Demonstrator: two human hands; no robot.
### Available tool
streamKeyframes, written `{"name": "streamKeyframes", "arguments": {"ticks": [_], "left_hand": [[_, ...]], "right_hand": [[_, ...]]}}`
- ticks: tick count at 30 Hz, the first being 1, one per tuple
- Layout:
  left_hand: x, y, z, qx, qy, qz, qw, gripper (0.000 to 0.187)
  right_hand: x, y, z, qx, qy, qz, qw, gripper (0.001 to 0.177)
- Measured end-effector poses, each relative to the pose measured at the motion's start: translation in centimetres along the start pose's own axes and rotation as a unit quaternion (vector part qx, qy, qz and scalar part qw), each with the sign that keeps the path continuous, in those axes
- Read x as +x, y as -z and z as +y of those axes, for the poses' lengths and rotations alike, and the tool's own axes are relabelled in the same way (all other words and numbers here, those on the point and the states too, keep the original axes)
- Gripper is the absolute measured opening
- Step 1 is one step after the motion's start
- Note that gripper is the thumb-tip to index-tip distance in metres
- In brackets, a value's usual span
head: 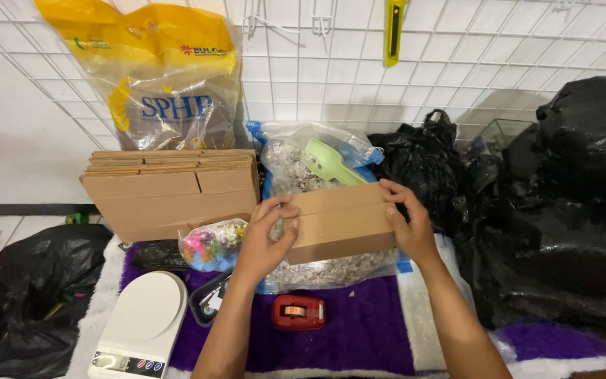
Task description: The person scoops white gravel from a large bag into a small clear plastic bag, weighs the small bag on a digital scale, and then packs several small bags into a cardboard shipping box.
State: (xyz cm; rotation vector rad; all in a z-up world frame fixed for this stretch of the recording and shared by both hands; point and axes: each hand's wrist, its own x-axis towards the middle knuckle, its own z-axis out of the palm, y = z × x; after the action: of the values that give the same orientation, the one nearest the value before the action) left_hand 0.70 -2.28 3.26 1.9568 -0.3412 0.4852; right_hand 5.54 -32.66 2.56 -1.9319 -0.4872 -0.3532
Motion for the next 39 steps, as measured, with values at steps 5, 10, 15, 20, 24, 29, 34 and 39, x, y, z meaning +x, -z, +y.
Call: {"name": "streamKeyframes", "arguments": {"ticks": [5,10,15,20,24,29,34,39], "left_hand": [[1.2,0.7,4.0,0.207,-0.147,-0.037,0.967,0.016],[1.7,-1.1,4.8,0.254,-0.201,-0.099,0.941,0.024],[2.8,-2.2,8.0,0.294,-0.183,-0.065,0.936,0.025],[3.6,-4.6,6.1,0.317,-0.205,-0.091,0.921,0.033],[3.2,-6.0,6.2,0.358,-0.238,-0.080,0.899,0.042],[3.2,-6.7,6.3,0.430,-0.248,-0.041,0.867,0.073],[3.5,-7.5,6.1,0.449,-0.231,-0.009,0.863,0.086],[3.5,-7.8,5.9,0.477,-0.207,-0.024,0.853,0.085]], "right_hand": [[1.0,1.6,-2.9,-0.098,-0.035,-0.052,0.993,0.021],[2.7,1.4,-6.8,-0.128,-0.113,-0.091,0.981,0.044],[5.4,0.2,-9.4,-0.344,-0.262,-0.151,0.889,0.087],[8.1,-0.9,-9.1,-0.416,-0.277,-0.184,0.847,0.104],[8.9,-1.4,-7.4,-0.457,-0.266,-0.208,0.823,0.099],[8.8,-0.3,-8.2,-0.437,-0.286,-0.183,0.833,0.097],[8.0,1.2,-9.7,-0.372,-0.259,-0.120,0.883,0.082],[7.6,2.3,-10.9,-0.287,-0.281,-0.102,0.910,0.072]]}}
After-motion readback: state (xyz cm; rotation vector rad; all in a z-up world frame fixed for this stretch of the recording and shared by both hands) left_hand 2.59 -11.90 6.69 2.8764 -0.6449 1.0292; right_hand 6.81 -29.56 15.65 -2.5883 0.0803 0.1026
